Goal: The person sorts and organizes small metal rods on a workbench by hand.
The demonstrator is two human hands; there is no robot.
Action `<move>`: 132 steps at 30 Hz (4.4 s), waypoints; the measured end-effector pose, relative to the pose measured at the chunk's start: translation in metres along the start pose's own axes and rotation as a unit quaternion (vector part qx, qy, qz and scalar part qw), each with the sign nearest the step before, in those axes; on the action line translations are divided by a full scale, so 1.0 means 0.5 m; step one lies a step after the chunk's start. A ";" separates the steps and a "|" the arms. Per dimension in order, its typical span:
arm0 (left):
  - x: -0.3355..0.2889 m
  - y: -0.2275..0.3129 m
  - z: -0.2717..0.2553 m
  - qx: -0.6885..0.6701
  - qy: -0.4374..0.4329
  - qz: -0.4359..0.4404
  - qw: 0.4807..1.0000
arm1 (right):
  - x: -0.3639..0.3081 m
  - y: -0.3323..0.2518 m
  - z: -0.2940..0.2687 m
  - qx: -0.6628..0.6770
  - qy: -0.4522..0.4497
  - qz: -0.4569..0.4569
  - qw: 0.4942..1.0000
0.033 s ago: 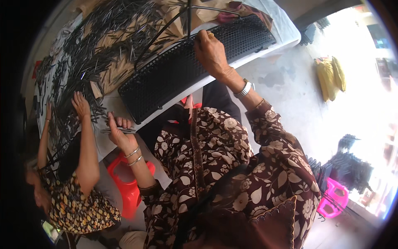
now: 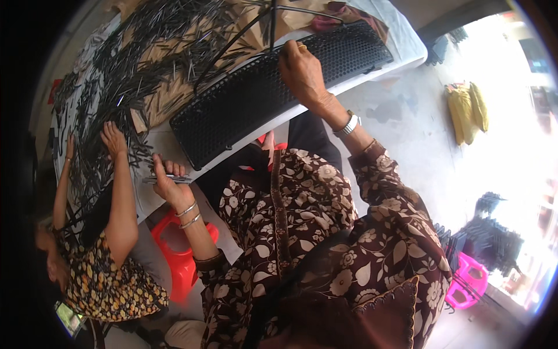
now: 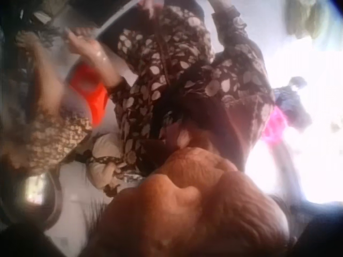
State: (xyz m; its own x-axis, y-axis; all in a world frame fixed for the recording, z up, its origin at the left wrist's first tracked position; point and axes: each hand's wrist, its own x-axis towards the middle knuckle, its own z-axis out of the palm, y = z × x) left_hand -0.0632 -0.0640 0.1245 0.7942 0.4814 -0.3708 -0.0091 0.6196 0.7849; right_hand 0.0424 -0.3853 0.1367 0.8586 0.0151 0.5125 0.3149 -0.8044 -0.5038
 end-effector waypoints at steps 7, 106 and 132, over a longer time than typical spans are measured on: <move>0.089 -0.006 -0.034 0.105 0.048 0.119 0.986 | 0.020 0.010 0.021 0.024 -0.039 0.017 0.999; -0.199 -0.195 0.236 0.213 -0.238 -0.195 0.928 | -0.115 -0.063 -0.136 0.373 -0.236 0.245 0.863; -0.185 -0.225 0.224 0.126 -0.240 -0.279 0.921 | -0.027 0.045 -0.103 0.154 0.106 0.120 0.975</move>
State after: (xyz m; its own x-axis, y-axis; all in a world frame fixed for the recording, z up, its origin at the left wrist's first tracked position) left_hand -0.0676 -0.2474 0.1263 0.8106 -0.2347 -0.5365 0.5746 0.4954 0.6515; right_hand 0.0169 -0.4343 0.1542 0.8300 -0.3001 0.4701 0.2501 -0.5531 -0.7947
